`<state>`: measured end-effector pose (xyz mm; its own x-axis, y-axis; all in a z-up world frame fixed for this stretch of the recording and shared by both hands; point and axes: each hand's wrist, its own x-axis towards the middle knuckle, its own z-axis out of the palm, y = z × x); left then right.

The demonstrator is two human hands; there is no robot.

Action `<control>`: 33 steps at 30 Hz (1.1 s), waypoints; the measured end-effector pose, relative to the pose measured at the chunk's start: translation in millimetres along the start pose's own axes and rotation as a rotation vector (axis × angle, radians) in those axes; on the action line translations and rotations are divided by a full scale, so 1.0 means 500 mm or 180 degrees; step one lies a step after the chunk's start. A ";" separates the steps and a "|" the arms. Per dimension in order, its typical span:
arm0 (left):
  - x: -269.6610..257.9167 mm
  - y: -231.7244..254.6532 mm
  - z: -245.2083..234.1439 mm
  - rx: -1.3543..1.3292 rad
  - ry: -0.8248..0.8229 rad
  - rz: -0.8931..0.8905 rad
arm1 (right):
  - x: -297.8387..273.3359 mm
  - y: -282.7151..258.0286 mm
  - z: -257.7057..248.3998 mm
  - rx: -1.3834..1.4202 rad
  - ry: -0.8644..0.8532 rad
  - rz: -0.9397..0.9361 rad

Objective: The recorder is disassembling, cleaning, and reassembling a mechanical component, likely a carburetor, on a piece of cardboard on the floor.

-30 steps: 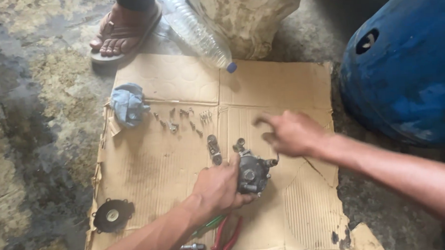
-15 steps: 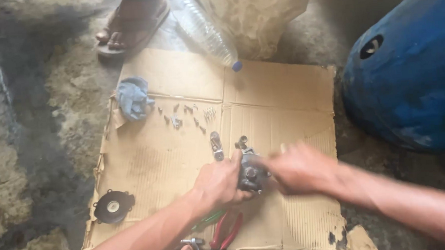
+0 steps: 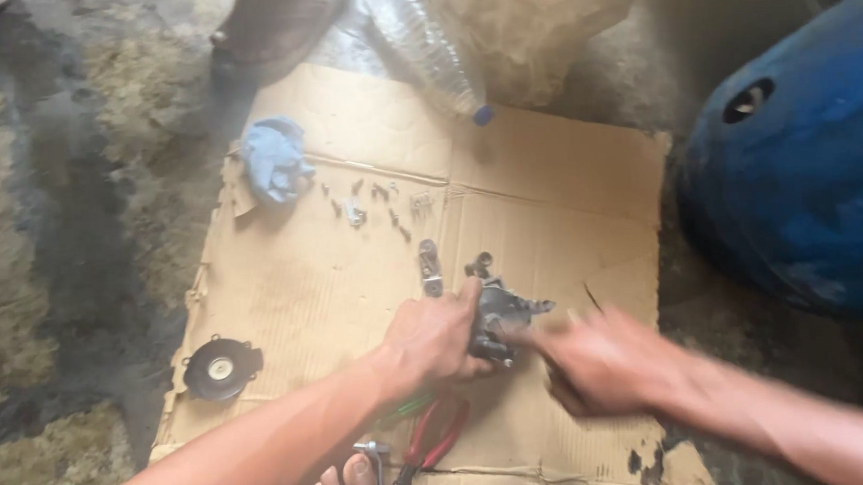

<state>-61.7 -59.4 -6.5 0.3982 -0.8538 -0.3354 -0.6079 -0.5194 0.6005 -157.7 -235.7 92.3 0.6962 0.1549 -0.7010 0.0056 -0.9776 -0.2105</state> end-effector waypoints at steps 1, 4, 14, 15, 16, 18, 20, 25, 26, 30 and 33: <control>0.002 0.000 0.001 0.0029 -0.0028 -0.0060 | 0.020 0.012 -0.015 -0.0355 0.0247 -0.0027; 0.005 -0.004 0.010 0.0049 -0.0049 -0.0101 | 0.040 0.064 -0.048 -0.0711 0.0571 0.0121; 0.009 -0.008 0.009 0.0041 0.0019 -0.0084 | -0.015 -0.023 -0.032 -0.0059 -0.0211 0.0322; 0.006 -0.001 0.002 0.0059 0.0004 -0.0065 | 0.000 -0.008 -0.041 -0.0036 -0.0198 0.0337; 0.004 0.005 -0.005 0.0049 -0.0070 -0.0150 | 0.017 0.009 -0.051 -0.0218 0.0002 0.0354; 0.000 0.012 -0.012 0.0043 -0.0152 -0.0229 | 0.027 0.040 -0.058 -0.0392 0.0203 0.0374; -0.002 0.011 -0.016 0.0026 -0.0206 -0.0293 | 0.020 0.068 -0.057 -0.0604 0.0377 0.0674; 0.009 -0.011 0.006 -0.0003 0.0002 -0.0096 | -0.026 0.117 0.042 -0.0666 -0.0156 0.0590; 0.010 -0.011 0.013 -0.0033 0.0089 0.0027 | -0.044 0.086 0.039 -0.0411 -0.0334 0.0442; 0.003 0.000 0.000 0.0011 -0.0038 -0.0044 | -0.003 -0.011 -0.032 -0.0162 -0.0328 0.0556; 0.001 0.011 -0.017 -0.0079 -0.0134 -0.0252 | 0.029 0.032 -0.063 -0.0415 0.0190 0.0451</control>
<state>-59.1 -62.1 2.5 0.4149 -0.8111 -0.4122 -0.5584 -0.5847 0.5885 -124.9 -253.7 100.0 0.7380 0.0096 -0.6748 -0.0053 -0.9998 -0.0201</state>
